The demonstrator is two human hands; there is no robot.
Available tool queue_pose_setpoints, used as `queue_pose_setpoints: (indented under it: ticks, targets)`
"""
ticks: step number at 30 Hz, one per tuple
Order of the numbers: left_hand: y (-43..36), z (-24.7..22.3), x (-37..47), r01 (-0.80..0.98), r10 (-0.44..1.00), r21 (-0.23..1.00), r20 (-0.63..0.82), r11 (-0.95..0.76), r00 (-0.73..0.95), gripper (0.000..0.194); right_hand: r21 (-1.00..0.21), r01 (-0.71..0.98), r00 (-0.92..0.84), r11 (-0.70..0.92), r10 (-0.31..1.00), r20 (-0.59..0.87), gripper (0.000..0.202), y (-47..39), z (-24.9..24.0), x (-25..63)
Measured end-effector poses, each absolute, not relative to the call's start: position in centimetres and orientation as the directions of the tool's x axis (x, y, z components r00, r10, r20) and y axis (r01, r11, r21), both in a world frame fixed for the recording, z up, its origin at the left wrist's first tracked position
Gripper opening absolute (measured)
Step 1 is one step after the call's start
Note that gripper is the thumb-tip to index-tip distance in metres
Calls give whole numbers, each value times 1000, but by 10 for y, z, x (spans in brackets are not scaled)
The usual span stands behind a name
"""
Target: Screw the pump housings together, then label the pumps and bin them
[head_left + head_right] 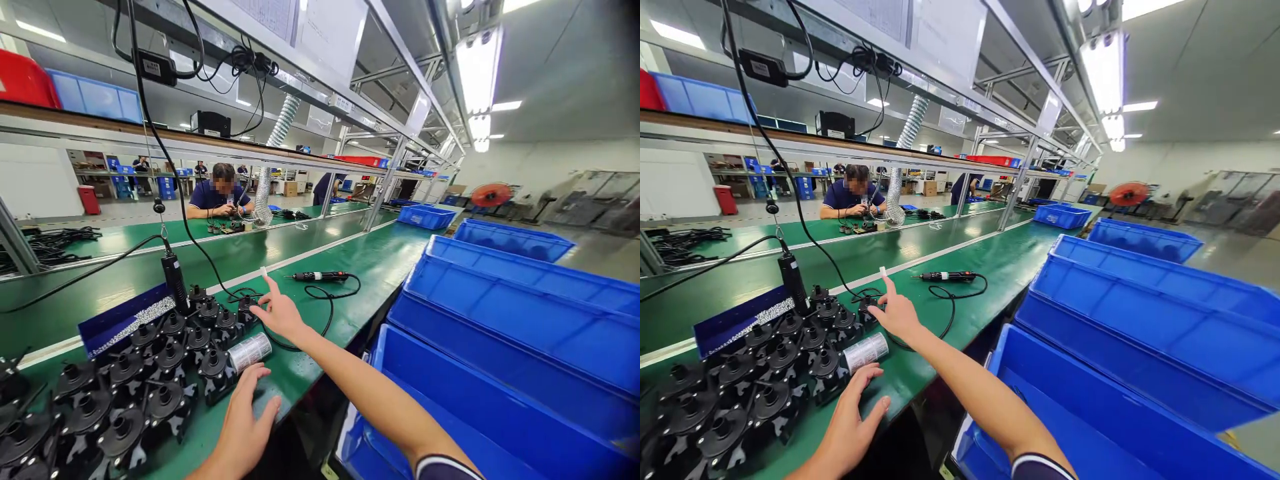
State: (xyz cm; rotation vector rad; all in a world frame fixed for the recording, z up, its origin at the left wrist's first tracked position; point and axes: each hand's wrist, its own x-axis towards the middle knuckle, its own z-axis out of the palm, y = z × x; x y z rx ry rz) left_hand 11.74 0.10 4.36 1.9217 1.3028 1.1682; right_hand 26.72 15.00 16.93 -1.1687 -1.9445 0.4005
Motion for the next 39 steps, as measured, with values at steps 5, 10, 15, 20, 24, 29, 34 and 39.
queue_pose_setpoints:
  ticks: [5, 10, 15, 20, 24, 29, 34, 39]
  targets:
    - [-1, 49, 120, 347, 940, 874, 324, -340, 105, 52, -693, 502, -193, 517, 848, 494, 88, 178, 180, 242]
    - [1, 48, 127, 39, 967, 970, 236, -241, 93, 65, -805, 282, -146, 522, 853, 501, 95, 161, 180, 283]
    - [7, 49, 133, -226, 971, 958, 209, -179, 113, 103, -914, 109, -283, 390, 894, 347, 113, 119, 179, 321]
    - [5, 56, 137, -405, 933, 902, 262, -146, 247, 116, -979, 65, -363, 193, 919, 157, 113, 83, 168, 326]
    - [-6, 58, 138, -425, 872, 898, 294, -111, 392, 114, -997, 45, -413, 61, 910, 37, 111, 64, 150, 329]
    - [-16, 62, 136, -100, 865, 911, 411, -400, 289, 70, -990, -49, -420, 134, 896, 142, 100, 47, 128, 335]
    - [-14, 66, 132, -26, 909, 922, 384, -385, 161, 53, -956, -3, -124, 292, 949, 290, 72, 29, 121, 331]
    - [-15, 67, 132, -47, 916, 929, 371, -368, 154, 53, -976, -177, -428, -129, 903, -42, 70, 11, 132, 328]
